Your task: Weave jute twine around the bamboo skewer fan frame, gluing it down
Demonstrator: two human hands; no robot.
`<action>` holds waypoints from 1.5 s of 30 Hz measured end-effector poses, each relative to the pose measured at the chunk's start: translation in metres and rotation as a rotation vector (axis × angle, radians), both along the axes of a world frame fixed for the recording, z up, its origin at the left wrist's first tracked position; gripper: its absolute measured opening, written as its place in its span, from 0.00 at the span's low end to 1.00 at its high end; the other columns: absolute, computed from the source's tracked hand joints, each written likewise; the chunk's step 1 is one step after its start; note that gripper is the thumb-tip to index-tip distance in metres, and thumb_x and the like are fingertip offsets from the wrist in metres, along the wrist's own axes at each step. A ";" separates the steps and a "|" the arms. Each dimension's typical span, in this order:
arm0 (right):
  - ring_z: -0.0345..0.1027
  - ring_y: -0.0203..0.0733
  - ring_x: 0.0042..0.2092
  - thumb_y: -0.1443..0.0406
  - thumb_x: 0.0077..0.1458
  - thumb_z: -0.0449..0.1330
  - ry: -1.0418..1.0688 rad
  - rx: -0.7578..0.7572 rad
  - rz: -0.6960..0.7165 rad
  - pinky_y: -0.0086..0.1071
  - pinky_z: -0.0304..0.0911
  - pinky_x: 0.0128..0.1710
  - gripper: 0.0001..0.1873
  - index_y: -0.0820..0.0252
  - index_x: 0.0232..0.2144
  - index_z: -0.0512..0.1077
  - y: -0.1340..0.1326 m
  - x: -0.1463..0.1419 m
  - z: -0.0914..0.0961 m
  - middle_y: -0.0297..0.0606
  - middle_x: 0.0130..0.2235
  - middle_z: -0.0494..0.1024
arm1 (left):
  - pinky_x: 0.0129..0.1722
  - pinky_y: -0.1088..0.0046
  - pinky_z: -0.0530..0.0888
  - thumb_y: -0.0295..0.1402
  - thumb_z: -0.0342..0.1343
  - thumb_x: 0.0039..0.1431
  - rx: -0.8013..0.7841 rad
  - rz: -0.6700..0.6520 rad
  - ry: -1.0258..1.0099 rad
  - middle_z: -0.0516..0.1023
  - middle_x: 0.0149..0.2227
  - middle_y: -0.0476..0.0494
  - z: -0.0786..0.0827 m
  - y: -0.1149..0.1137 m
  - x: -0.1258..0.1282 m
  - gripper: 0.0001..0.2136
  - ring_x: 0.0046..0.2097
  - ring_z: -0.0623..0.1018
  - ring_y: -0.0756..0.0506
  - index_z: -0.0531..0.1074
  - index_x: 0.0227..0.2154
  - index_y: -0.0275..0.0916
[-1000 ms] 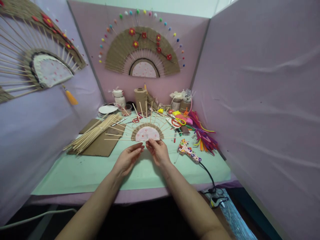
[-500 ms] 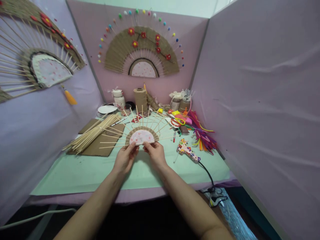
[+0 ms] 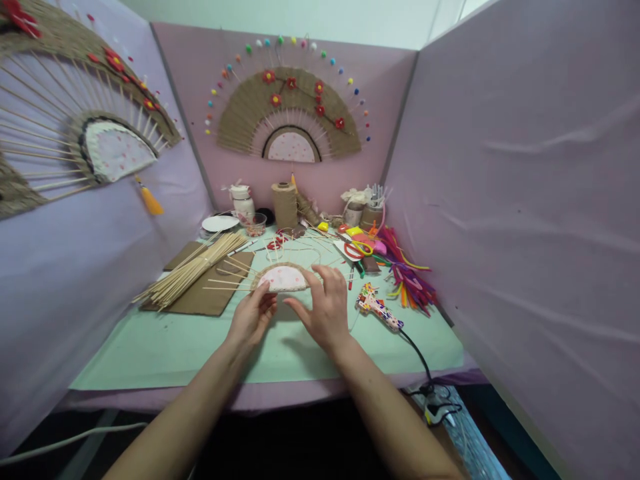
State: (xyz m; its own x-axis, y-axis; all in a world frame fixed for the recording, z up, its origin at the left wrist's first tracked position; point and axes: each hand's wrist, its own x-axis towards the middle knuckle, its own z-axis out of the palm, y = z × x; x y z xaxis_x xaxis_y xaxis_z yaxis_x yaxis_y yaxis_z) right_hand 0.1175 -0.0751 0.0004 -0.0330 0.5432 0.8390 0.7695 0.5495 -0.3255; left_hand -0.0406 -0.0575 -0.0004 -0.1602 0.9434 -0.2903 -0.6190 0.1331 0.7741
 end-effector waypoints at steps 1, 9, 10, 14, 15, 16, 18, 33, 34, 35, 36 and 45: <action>0.60 0.56 0.59 0.51 0.51 0.65 -0.115 -0.044 -0.012 0.53 0.53 0.58 0.31 0.57 0.53 0.67 0.004 0.002 0.007 0.52 0.56 0.69 | 0.25 0.80 0.69 0.38 0.72 0.37 -0.005 0.001 0.011 0.76 0.23 0.49 -0.001 0.000 0.001 0.18 0.24 0.73 0.54 0.74 0.29 0.34; 0.66 0.49 0.53 0.49 0.58 0.57 -0.489 -0.410 0.149 0.40 0.62 0.52 0.27 0.58 0.54 0.68 0.050 -0.004 0.022 0.48 0.51 0.75 | 0.22 0.81 0.65 0.39 0.71 0.36 -0.010 -0.031 0.098 0.75 0.21 0.49 -0.005 0.014 -0.007 0.18 0.22 0.72 0.55 0.74 0.27 0.34; 0.67 0.48 0.51 0.50 0.59 0.57 -0.498 -0.419 0.148 0.39 0.62 0.51 0.26 0.57 0.53 0.69 0.052 -0.007 0.019 0.46 0.49 0.76 | 0.21 0.81 0.65 0.38 0.70 0.37 -0.017 -0.036 0.101 0.75 0.21 0.49 -0.007 0.017 -0.009 0.17 0.21 0.71 0.55 0.74 0.27 0.34; 0.66 0.49 0.49 0.52 0.59 0.58 -0.536 -0.421 0.122 0.38 0.63 0.49 0.24 0.60 0.51 0.71 0.056 -0.013 0.008 0.47 0.47 0.77 | 0.19 0.82 0.63 0.37 0.69 0.39 -0.031 -0.045 0.087 0.73 0.19 0.49 -0.019 0.025 -0.016 0.14 0.20 0.69 0.55 0.73 0.25 0.33; 0.65 0.49 0.49 0.53 0.59 0.58 -0.544 -0.424 0.126 0.38 0.63 0.49 0.23 0.60 0.51 0.71 0.055 -0.013 0.007 0.47 0.47 0.77 | 0.19 0.82 0.62 0.37 0.69 0.39 -0.028 -0.042 0.081 0.73 0.18 0.50 -0.021 0.026 -0.017 0.14 0.19 0.69 0.56 0.73 0.25 0.33; 0.65 0.49 0.49 0.53 0.59 0.58 -0.548 -0.426 0.133 0.38 0.63 0.49 0.22 0.60 0.50 0.71 0.055 -0.013 0.007 0.47 0.47 0.77 | 0.19 0.83 0.62 0.37 0.69 0.39 -0.024 -0.040 0.076 0.73 0.18 0.50 -0.022 0.026 -0.018 0.14 0.19 0.69 0.56 0.73 0.26 0.33; 0.65 0.49 0.49 0.55 0.59 0.59 -0.541 -0.432 0.164 0.39 0.63 0.49 0.22 0.60 0.51 0.71 0.054 -0.011 0.009 0.47 0.48 0.77 | 0.19 0.83 0.62 0.37 0.69 0.38 -0.013 -0.029 0.075 0.73 0.19 0.50 -0.023 0.026 -0.019 0.15 0.19 0.68 0.56 0.73 0.26 0.33; 0.63 0.49 0.56 0.66 0.55 0.61 -0.455 -0.655 0.495 0.40 0.58 0.54 0.26 0.57 0.57 0.67 0.057 0.018 0.022 0.45 0.54 0.72 | 0.18 0.84 0.62 0.37 0.68 0.39 -0.011 -0.040 0.103 0.72 0.19 0.51 -0.023 0.026 -0.022 0.15 0.19 0.67 0.57 0.73 0.27 0.33; 0.61 0.50 0.58 0.65 0.53 0.63 -0.456 -0.669 0.474 0.41 0.57 0.55 0.30 0.57 0.59 0.64 0.057 0.020 0.023 0.45 0.57 0.70 | 0.18 0.84 0.62 0.37 0.68 0.40 -0.018 -0.033 0.104 0.72 0.19 0.51 -0.023 0.027 -0.022 0.14 0.19 0.67 0.57 0.73 0.27 0.33; 0.59 0.52 0.59 0.63 0.51 0.65 -0.459 -0.679 0.435 0.42 0.57 0.56 0.35 0.57 0.60 0.62 0.056 0.022 0.023 0.46 0.59 0.66 | 0.18 0.84 0.62 0.37 0.68 0.40 -0.023 -0.024 0.106 0.72 0.19 0.51 -0.023 0.027 -0.022 0.14 0.19 0.67 0.57 0.72 0.27 0.34; 0.58 0.53 0.60 0.60 0.49 0.67 -0.463 -0.688 0.379 0.43 0.56 0.57 0.39 0.57 0.62 0.60 0.054 0.022 0.024 0.48 0.61 0.64 | 0.18 0.83 0.62 0.37 0.67 0.40 -0.022 -0.014 0.111 0.72 0.19 0.52 -0.022 0.027 -0.022 0.14 0.19 0.67 0.57 0.72 0.26 0.34; 0.63 0.57 0.51 0.47 0.50 0.64 -0.517 -0.650 0.000 0.43 0.61 0.46 0.38 0.52 0.59 0.63 0.029 -0.005 0.038 0.49 0.54 0.68 | 0.21 0.81 0.62 0.45 0.68 0.38 0.076 -0.033 0.208 0.72 0.20 0.51 -0.020 0.025 -0.016 0.20 0.21 0.68 0.55 0.72 0.27 0.33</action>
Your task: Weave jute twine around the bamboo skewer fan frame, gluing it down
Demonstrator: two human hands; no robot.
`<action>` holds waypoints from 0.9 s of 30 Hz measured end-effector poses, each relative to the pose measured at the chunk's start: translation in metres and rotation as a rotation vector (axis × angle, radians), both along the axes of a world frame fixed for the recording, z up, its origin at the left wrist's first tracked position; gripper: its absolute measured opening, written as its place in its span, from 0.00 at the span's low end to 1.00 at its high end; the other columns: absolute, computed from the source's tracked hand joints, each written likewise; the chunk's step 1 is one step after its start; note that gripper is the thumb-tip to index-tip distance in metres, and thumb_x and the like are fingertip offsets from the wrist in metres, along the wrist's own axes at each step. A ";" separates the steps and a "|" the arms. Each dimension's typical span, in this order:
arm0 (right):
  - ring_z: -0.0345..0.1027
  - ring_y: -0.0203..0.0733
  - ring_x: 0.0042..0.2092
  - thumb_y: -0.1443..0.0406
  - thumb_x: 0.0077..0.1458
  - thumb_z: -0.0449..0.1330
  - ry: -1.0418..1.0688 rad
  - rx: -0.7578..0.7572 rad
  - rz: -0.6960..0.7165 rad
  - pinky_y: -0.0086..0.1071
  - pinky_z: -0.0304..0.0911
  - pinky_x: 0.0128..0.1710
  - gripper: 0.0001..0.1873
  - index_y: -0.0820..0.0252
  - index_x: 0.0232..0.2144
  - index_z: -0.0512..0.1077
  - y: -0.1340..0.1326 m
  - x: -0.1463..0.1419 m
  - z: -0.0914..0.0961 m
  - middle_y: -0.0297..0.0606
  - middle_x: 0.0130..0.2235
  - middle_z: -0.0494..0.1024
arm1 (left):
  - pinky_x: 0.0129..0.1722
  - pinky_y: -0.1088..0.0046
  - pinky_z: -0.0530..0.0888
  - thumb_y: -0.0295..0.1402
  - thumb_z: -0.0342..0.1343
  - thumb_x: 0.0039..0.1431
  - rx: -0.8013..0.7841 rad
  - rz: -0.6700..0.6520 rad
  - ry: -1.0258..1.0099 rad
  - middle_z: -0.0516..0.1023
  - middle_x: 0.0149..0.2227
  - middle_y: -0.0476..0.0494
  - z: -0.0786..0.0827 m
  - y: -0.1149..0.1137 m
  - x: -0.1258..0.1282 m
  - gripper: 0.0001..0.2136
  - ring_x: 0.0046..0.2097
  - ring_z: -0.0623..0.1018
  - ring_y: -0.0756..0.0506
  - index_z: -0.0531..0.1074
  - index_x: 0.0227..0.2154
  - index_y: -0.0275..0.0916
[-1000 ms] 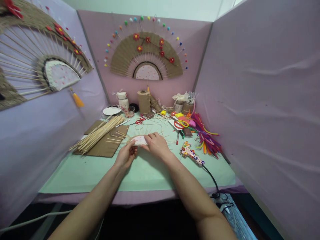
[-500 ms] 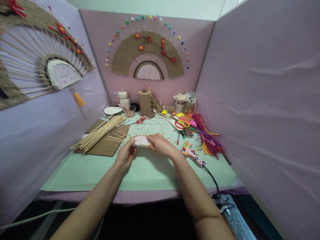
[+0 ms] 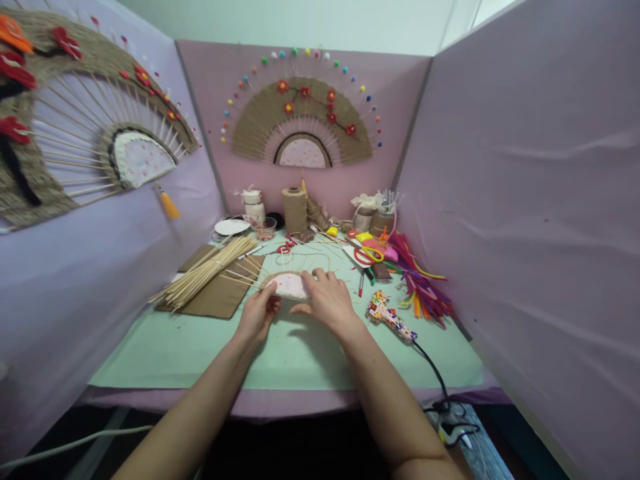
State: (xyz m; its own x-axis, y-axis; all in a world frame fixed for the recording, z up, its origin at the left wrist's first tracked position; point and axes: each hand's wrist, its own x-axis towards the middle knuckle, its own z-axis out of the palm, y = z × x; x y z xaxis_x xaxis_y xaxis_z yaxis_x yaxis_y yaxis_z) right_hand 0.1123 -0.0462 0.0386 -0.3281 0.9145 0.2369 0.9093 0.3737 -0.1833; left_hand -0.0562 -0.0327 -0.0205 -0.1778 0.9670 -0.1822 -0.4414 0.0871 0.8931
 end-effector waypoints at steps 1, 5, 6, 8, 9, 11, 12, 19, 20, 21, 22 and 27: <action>0.64 0.56 0.51 0.48 0.50 0.64 0.009 -0.029 0.019 0.42 0.61 0.45 0.37 0.51 0.59 0.63 0.001 -0.001 -0.001 0.48 0.55 0.68 | 0.21 0.80 0.63 0.45 0.68 0.38 0.007 -0.005 0.020 0.72 0.20 0.51 0.000 0.000 0.001 0.20 0.22 0.68 0.55 0.72 0.27 0.33; 0.67 0.49 0.50 0.54 0.57 0.60 0.156 -0.134 0.137 0.36 0.61 0.46 0.30 0.52 0.60 0.62 0.012 0.001 -0.013 0.45 0.55 0.69 | 0.23 0.79 0.64 0.48 0.67 0.38 0.016 -0.018 0.102 0.73 0.22 0.50 -0.001 0.002 -0.001 0.22 0.23 0.68 0.55 0.72 0.26 0.34; 0.68 0.48 0.50 0.55 0.60 0.58 0.214 -0.144 0.156 0.35 0.61 0.46 0.27 0.54 0.59 0.63 0.015 0.002 -0.017 0.45 0.55 0.70 | 0.24 0.79 0.64 0.49 0.67 0.39 0.027 -0.038 0.121 0.73 0.22 0.49 -0.001 0.003 -0.002 0.22 0.24 0.69 0.54 0.72 0.27 0.34; 0.68 0.44 0.50 0.57 0.62 0.55 0.319 -0.142 0.178 0.33 0.61 0.48 0.23 0.55 0.57 0.65 0.021 0.004 -0.024 0.44 0.53 0.71 | 0.26 0.78 0.67 0.50 0.67 0.39 0.071 -0.092 0.171 0.76 0.26 0.47 -0.001 0.003 -0.003 0.23 0.27 0.72 0.52 0.72 0.29 0.34; 0.68 0.44 0.50 0.57 0.63 0.54 0.356 -0.131 0.186 0.33 0.60 0.48 0.22 0.55 0.57 0.66 0.022 0.004 -0.026 0.43 0.52 0.72 | 0.27 0.77 0.68 0.48 0.67 0.38 0.097 -0.116 0.206 0.77 0.29 0.46 0.000 0.003 -0.003 0.23 0.29 0.73 0.51 0.73 0.32 0.34; 0.69 0.43 0.49 0.56 0.63 0.54 0.398 -0.108 0.200 0.32 0.60 0.48 0.21 0.55 0.56 0.67 0.023 0.004 -0.028 0.43 0.50 0.72 | 0.30 0.76 0.69 0.45 0.69 0.37 0.135 -0.140 0.281 0.79 0.34 0.43 0.001 0.003 -0.002 0.25 0.34 0.76 0.48 0.74 0.37 0.35; 0.69 0.42 0.48 0.55 0.63 0.54 0.407 -0.102 0.207 0.32 0.61 0.48 0.21 0.55 0.55 0.68 0.023 0.003 -0.028 0.43 0.50 0.73 | 0.31 0.75 0.70 0.43 0.69 0.37 0.141 -0.133 0.312 0.80 0.37 0.42 0.002 0.003 -0.001 0.26 0.36 0.77 0.47 0.73 0.39 0.36; 0.70 0.42 0.47 0.59 0.62 0.56 0.419 -0.115 0.202 0.33 0.61 0.47 0.18 0.55 0.52 0.72 0.015 -0.002 -0.023 0.42 0.48 0.74 | 0.30 0.74 0.69 0.50 0.63 0.45 0.139 -0.077 0.377 0.80 0.40 0.38 0.000 0.006 -0.001 0.26 0.39 0.77 0.44 0.73 0.42 0.35; 0.70 0.42 0.46 0.59 0.62 0.56 0.422 -0.112 0.208 0.33 0.61 0.47 0.17 0.56 0.51 0.73 0.015 -0.002 -0.023 0.42 0.48 0.74 | 0.30 0.74 0.69 0.52 0.62 0.46 0.141 -0.070 0.374 0.80 0.40 0.38 -0.001 0.006 -0.002 0.27 0.38 0.77 0.44 0.74 0.41 0.34; 0.70 0.42 0.46 0.59 0.62 0.57 0.426 -0.110 0.214 0.33 0.61 0.48 0.17 0.56 0.51 0.73 0.015 -0.002 -0.024 0.42 0.48 0.74 | 0.30 0.74 0.69 0.54 0.60 0.46 0.141 -0.061 0.373 0.80 0.39 0.39 -0.002 0.007 -0.003 0.27 0.38 0.77 0.45 0.74 0.40 0.34; 0.70 0.42 0.46 0.59 0.61 0.57 0.428 -0.108 0.219 0.32 0.61 0.47 0.17 0.56 0.51 0.74 0.015 -0.001 -0.024 0.42 0.47 0.74 | 0.29 0.74 0.69 0.56 0.59 0.46 0.140 -0.048 0.373 0.79 0.37 0.39 -0.003 0.007 -0.004 0.27 0.37 0.77 0.45 0.74 0.38 0.34; 0.71 0.42 0.45 0.59 0.61 0.58 0.408 -0.103 0.219 0.32 0.62 0.46 0.17 0.55 0.51 0.74 0.014 0.001 -0.024 0.42 0.47 0.74 | 0.27 0.75 0.68 0.60 0.56 0.47 0.147 -0.021 0.365 0.79 0.33 0.40 -0.005 0.008 -0.005 0.29 0.34 0.77 0.45 0.74 0.34 0.34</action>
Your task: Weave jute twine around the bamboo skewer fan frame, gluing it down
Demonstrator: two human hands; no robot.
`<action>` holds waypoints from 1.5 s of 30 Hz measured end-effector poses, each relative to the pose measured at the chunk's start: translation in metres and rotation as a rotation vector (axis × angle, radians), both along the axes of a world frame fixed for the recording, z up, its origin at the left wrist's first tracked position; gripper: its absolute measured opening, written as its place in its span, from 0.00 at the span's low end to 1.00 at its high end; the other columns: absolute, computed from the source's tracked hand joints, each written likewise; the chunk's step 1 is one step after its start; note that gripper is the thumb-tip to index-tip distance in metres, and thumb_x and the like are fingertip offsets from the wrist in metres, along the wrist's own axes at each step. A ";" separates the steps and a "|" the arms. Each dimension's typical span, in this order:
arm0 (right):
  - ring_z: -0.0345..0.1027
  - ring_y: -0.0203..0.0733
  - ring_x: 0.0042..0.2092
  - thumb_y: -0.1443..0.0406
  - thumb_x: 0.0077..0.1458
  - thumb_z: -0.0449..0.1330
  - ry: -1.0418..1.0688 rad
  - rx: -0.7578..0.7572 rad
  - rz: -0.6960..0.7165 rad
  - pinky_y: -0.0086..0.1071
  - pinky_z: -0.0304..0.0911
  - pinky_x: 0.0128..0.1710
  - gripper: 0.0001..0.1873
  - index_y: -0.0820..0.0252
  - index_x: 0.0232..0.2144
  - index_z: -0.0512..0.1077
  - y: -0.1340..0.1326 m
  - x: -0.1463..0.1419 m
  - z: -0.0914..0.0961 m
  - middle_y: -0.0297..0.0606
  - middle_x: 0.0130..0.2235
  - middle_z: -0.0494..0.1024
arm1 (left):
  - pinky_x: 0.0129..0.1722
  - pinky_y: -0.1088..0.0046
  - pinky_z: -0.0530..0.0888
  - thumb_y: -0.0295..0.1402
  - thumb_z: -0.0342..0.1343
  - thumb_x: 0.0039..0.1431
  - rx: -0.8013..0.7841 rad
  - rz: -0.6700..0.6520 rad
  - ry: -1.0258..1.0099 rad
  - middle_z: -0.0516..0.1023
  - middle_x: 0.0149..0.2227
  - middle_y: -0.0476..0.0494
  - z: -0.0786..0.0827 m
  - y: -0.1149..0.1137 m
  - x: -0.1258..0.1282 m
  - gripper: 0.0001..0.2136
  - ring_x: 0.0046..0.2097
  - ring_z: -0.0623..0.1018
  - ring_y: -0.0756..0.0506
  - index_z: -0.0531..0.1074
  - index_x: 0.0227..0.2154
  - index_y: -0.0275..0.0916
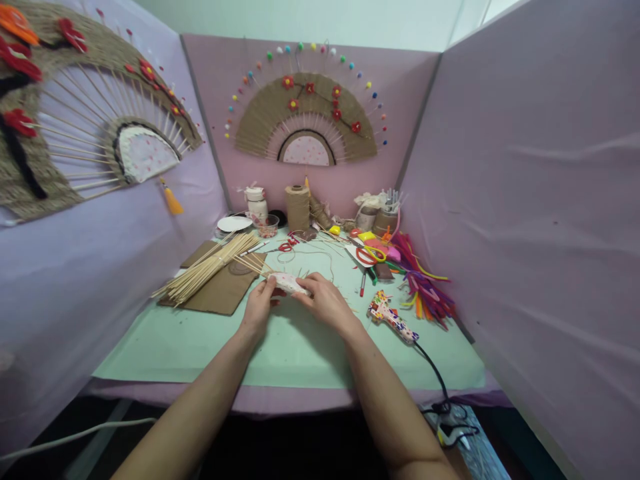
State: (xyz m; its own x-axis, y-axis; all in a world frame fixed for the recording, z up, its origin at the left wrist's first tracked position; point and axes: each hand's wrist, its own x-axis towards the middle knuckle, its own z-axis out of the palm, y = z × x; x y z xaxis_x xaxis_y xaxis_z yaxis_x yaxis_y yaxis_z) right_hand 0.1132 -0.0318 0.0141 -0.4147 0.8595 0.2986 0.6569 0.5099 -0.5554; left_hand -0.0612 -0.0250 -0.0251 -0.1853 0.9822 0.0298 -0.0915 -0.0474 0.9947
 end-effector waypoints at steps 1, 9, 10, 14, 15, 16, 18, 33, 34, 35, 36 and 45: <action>0.71 0.42 0.45 0.59 0.61 0.58 -0.002 0.005 0.001 0.32 0.62 0.46 0.17 0.55 0.51 0.74 0.000 0.000 0.000 0.42 0.47 0.74 | 0.27 0.75 0.68 0.61 0.55 0.47 0.003 0.000 -0.002 0.79 0.33 0.40 -0.001 0.000 0.000 0.30 0.33 0.76 0.46 0.74 0.34 0.34; 0.70 0.42 0.47 0.58 0.61 0.57 -0.030 0.008 0.012 0.32 0.62 0.48 0.17 0.53 0.52 0.73 -0.003 0.000 0.002 0.41 0.48 0.74 | 0.25 0.74 0.67 0.64 0.51 0.47 -0.008 0.046 -0.025 0.79 0.28 0.40 -0.006 0.003 -0.001 0.33 0.29 0.76 0.46 0.75 0.34 0.34; 0.70 0.42 0.47 0.58 0.61 0.57 -0.032 0.008 0.013 0.32 0.62 0.48 0.18 0.53 0.52 0.73 -0.003 0.000 0.002 0.41 0.48 0.74 | 0.25 0.74 0.67 0.65 0.51 0.47 -0.016 0.047 -0.039 0.79 0.28 0.40 -0.006 0.004 -0.002 0.34 0.29 0.77 0.46 0.75 0.35 0.34; 0.71 0.42 0.46 0.58 0.61 0.57 -0.032 0.013 0.016 0.32 0.62 0.47 0.17 0.53 0.52 0.73 -0.002 0.002 0.001 0.41 0.48 0.74 | 0.23 0.74 0.67 0.67 0.48 0.46 -0.073 0.054 -0.116 0.79 0.27 0.40 -0.006 0.004 -0.005 0.37 0.28 0.78 0.45 0.75 0.36 0.33; 0.70 0.42 0.46 0.58 0.61 0.57 -0.029 0.014 0.017 0.32 0.62 0.47 0.17 0.53 0.52 0.73 -0.002 0.002 0.000 0.41 0.48 0.74 | 0.23 0.74 0.67 0.68 0.46 0.46 -0.087 0.043 -0.136 0.79 0.27 0.39 -0.005 0.004 -0.005 0.38 0.28 0.78 0.45 0.76 0.36 0.33; 0.70 0.42 0.46 0.58 0.61 0.57 -0.023 0.015 0.017 0.32 0.62 0.47 0.17 0.54 0.51 0.73 -0.002 0.003 -0.001 0.41 0.48 0.74 | 0.23 0.74 0.67 0.69 0.44 0.46 -0.098 0.028 -0.154 0.79 0.28 0.39 -0.004 0.003 -0.005 0.39 0.28 0.78 0.45 0.76 0.36 0.33; 0.70 0.42 0.46 0.58 0.61 0.57 -0.015 0.019 0.016 0.32 0.62 0.47 0.17 0.54 0.51 0.73 -0.001 0.003 -0.003 0.41 0.48 0.74 | 0.23 0.75 0.67 0.69 0.44 0.46 -0.110 -0.009 -0.164 0.80 0.28 0.39 -0.002 0.002 -0.005 0.39 0.28 0.78 0.46 0.76 0.36 0.33; 0.67 0.46 0.53 0.59 0.59 0.61 -0.219 0.101 -0.074 0.39 0.54 0.50 0.19 0.52 0.52 0.71 0.004 0.018 -0.010 0.43 0.53 0.72 | 0.44 0.67 0.68 0.41 0.55 0.58 0.476 0.078 0.784 0.75 0.32 0.44 0.011 -0.031 -0.023 0.11 0.40 0.73 0.44 0.70 0.26 0.41; 0.66 0.46 0.53 0.59 0.58 0.62 -0.223 0.110 -0.066 0.39 0.54 0.50 0.19 0.52 0.52 0.70 0.004 0.017 -0.012 0.42 0.53 0.72 | 0.48 0.65 0.67 0.38 0.55 0.58 0.521 0.018 0.873 0.76 0.37 0.42 0.012 -0.031 -0.022 0.07 0.43 0.73 0.42 0.72 0.29 0.41; 0.66 0.46 0.53 0.60 0.57 0.63 -0.226 0.116 -0.056 0.39 0.53 0.50 0.20 0.52 0.52 0.70 0.005 0.017 -0.014 0.42 0.53 0.72 | 0.50 0.63 0.66 0.36 0.56 0.58 0.531 -0.036 0.950 0.77 0.41 0.41 0.013 -0.028 -0.020 0.05 0.47 0.73 0.41 0.73 0.34 0.41; 0.66 0.46 0.54 0.60 0.56 0.64 -0.231 0.116 -0.045 0.39 0.53 0.50 0.21 0.52 0.52 0.70 0.006 0.016 -0.016 0.42 0.53 0.72 | 0.50 0.62 0.65 0.34 0.57 0.57 0.512 -0.076 1.018 0.76 0.43 0.40 0.013 -0.025 -0.019 0.07 0.48 0.72 0.40 0.73 0.38 0.41; 0.63 0.48 0.55 0.65 0.51 0.67 -0.215 -0.016 0.020 0.41 0.51 0.50 0.26 0.52 0.53 0.69 0.010 0.023 -0.035 0.42 0.55 0.71 | 0.47 0.62 0.66 0.31 0.58 0.56 0.354 -0.294 1.104 0.76 0.40 0.42 -0.004 -0.002 -0.027 0.04 0.46 0.73 0.41 0.76 0.34 0.41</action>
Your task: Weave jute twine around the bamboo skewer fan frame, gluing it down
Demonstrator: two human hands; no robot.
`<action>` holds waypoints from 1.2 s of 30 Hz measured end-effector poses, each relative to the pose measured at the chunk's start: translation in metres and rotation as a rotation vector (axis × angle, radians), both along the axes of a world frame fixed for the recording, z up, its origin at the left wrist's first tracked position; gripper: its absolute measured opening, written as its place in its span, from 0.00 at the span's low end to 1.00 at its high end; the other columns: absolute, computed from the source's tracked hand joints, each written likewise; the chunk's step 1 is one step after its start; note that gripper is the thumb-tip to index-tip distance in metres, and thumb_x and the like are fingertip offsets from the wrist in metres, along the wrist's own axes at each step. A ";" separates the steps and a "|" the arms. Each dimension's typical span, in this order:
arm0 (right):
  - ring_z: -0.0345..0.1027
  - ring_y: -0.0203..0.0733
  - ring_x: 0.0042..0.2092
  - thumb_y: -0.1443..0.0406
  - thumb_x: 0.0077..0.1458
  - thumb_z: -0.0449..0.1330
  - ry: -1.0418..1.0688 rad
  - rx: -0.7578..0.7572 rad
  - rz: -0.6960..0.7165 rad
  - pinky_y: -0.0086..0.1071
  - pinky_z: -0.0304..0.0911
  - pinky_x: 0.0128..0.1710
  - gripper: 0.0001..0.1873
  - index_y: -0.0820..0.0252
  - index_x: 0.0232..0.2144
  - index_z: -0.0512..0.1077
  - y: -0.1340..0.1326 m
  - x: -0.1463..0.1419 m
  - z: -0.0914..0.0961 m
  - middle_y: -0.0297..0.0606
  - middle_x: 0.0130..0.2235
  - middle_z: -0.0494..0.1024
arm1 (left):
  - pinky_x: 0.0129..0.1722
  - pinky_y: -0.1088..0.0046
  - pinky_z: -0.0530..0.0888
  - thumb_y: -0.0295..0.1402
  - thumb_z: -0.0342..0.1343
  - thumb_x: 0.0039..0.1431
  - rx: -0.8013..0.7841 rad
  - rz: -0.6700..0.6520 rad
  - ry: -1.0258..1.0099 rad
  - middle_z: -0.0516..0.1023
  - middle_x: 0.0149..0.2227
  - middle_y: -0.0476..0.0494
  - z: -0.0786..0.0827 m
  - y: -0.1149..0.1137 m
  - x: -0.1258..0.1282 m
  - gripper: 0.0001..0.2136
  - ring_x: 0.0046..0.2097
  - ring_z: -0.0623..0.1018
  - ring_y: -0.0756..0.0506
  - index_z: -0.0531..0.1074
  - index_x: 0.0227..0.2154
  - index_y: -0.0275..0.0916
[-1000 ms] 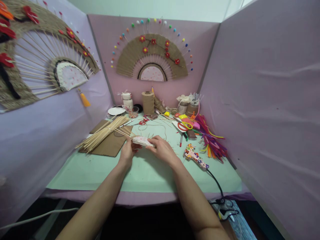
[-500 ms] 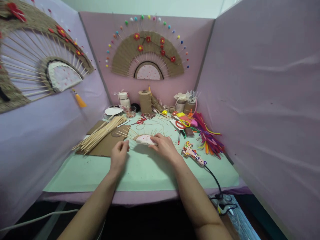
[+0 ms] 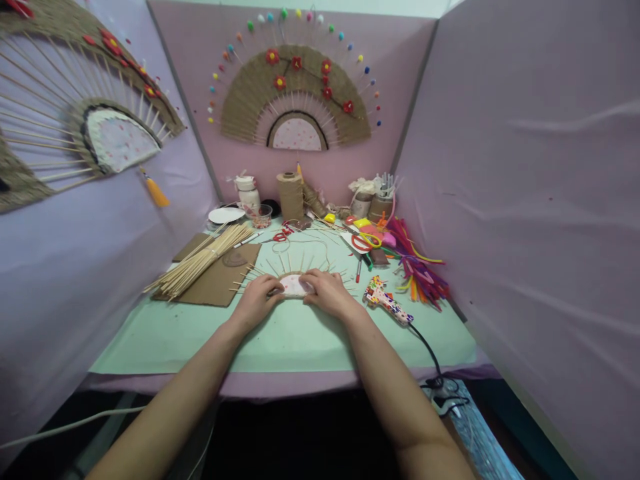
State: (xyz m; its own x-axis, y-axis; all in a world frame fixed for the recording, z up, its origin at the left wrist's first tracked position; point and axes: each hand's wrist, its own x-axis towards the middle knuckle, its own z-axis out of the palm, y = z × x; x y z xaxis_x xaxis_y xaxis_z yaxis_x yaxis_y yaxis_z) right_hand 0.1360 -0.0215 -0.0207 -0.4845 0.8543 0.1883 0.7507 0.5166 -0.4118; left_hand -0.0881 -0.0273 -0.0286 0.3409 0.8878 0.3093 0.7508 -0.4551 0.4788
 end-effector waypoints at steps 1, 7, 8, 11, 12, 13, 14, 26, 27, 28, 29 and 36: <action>0.63 0.49 0.55 0.64 0.51 0.67 0.002 -0.013 -0.002 0.41 0.52 0.50 0.26 0.52 0.53 0.69 -0.001 0.002 -0.001 0.41 0.55 0.71 | 0.47 0.63 0.66 0.31 0.57 0.56 -0.004 -0.010 -0.013 0.76 0.39 0.42 -0.001 0.000 -0.001 0.04 0.45 0.73 0.41 0.76 0.34 0.41; 0.64 0.48 0.49 0.56 0.55 0.63 0.052 -0.035 -0.088 0.39 0.54 0.46 0.21 0.54 0.49 0.69 -0.007 -0.001 0.000 0.41 0.49 0.74 | 0.43 0.65 0.67 0.31 0.56 0.57 -0.013 -0.001 -0.071 0.76 0.36 0.43 0.002 0.000 0.000 0.04 0.42 0.74 0.43 0.75 0.31 0.40; 0.64 0.47 0.48 0.56 0.56 0.62 0.056 -0.020 -0.115 0.38 0.54 0.45 0.19 0.55 0.48 0.69 -0.008 -0.003 0.000 0.41 0.48 0.74 | 0.42 0.65 0.67 0.30 0.56 0.56 -0.017 0.008 -0.076 0.76 0.35 0.43 0.002 0.000 0.000 0.03 0.41 0.74 0.43 0.74 0.31 0.39; 0.64 0.46 0.47 0.57 0.57 0.61 0.018 0.010 -0.165 0.37 0.54 0.44 0.12 0.57 0.41 0.70 -0.009 -0.009 -0.001 0.41 0.47 0.73 | 0.41 0.65 0.66 0.31 0.55 0.56 -0.023 0.022 -0.091 0.76 0.34 0.44 0.003 0.000 0.000 0.03 0.40 0.73 0.43 0.73 0.29 0.40; 0.64 0.45 0.47 0.57 0.58 0.60 0.001 0.011 -0.169 0.37 0.54 0.44 0.11 0.57 0.38 0.70 -0.010 -0.010 -0.001 0.41 0.47 0.73 | 0.41 0.65 0.66 0.31 0.55 0.56 -0.023 0.022 -0.093 0.76 0.34 0.44 0.003 0.000 0.000 0.03 0.40 0.73 0.43 0.73 0.28 0.40; 0.64 0.45 0.47 0.58 0.58 0.60 -0.012 0.010 -0.170 0.38 0.54 0.44 0.09 0.57 0.37 0.71 -0.010 -0.011 -0.002 0.41 0.47 0.72 | 0.41 0.65 0.66 0.31 0.55 0.56 -0.023 0.021 -0.093 0.76 0.34 0.44 0.002 0.000 0.001 0.04 0.40 0.73 0.43 0.72 0.28 0.40; 0.64 0.45 0.48 0.59 0.59 0.60 -0.018 0.008 -0.173 0.38 0.54 0.45 0.08 0.57 0.36 0.71 -0.009 -0.011 -0.003 0.41 0.48 0.72 | 0.42 0.65 0.66 0.31 0.55 0.56 -0.022 0.022 -0.090 0.75 0.34 0.44 0.002 0.001 0.001 0.04 0.40 0.73 0.43 0.72 0.27 0.40; 0.63 0.48 0.52 0.61 0.62 0.55 -0.016 -0.058 -0.200 0.42 0.54 0.47 0.08 0.58 0.35 0.71 -0.009 -0.012 -0.001 0.41 0.53 0.70 | 0.42 0.62 0.64 0.31 0.53 0.59 0.001 0.091 0.091 0.74 0.35 0.42 0.005 0.002 0.009 0.05 0.41 0.73 0.40 0.70 0.28 0.39; 0.63 0.48 0.52 0.61 0.61 0.55 -0.009 -0.064 -0.202 0.42 0.54 0.47 0.08 0.58 0.35 0.71 -0.009 -0.012 0.000 0.42 0.53 0.70 | 0.42 0.62 0.64 0.31 0.53 0.59 0.001 0.093 0.096 0.74 0.35 0.42 0.005 0.002 0.009 0.05 0.41 0.73 0.40 0.70 0.27 0.39; 0.63 0.47 0.51 0.62 0.61 0.55 0.001 -0.070 -0.205 0.41 0.54 0.47 0.07 0.58 0.35 0.70 -0.009 -0.012 0.000 0.42 0.52 0.70 | 0.42 0.62 0.64 0.31 0.53 0.59 0.000 0.094 0.096 0.74 0.34 0.41 0.005 0.003 0.009 0.05 0.41 0.73 0.40 0.70 0.27 0.39; 0.63 0.47 0.51 0.62 0.61 0.55 0.013 -0.076 -0.209 0.40 0.54 0.46 0.06 0.59 0.34 0.70 -0.009 -0.011 0.001 0.42 0.51 0.71 | 0.42 0.62 0.64 0.31 0.53 0.58 -0.002 0.093 0.093 0.74 0.34 0.41 0.005 0.003 0.009 0.05 0.42 0.73 0.40 0.69 0.27 0.39; 0.66 0.43 0.44 0.67 0.56 0.58 0.111 -0.109 -0.238 0.38 0.53 0.45 0.05 0.58 0.37 0.67 -0.003 -0.006 -0.002 0.38 0.43 0.75 | 0.41 0.66 0.66 0.29 0.54 0.56 -0.068 0.131 -0.066 0.75 0.32 0.47 0.003 0.005 0.007 0.03 0.38 0.73 0.44 0.66 0.33 0.41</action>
State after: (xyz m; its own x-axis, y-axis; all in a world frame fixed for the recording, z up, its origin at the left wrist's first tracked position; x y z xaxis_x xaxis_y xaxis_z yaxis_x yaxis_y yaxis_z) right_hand 0.1296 -0.0248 -0.0228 -0.2497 0.9597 0.1292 0.7929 0.2792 -0.5417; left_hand -0.0813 -0.0226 -0.0252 0.2012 0.9430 0.2650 0.7673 -0.3199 0.5558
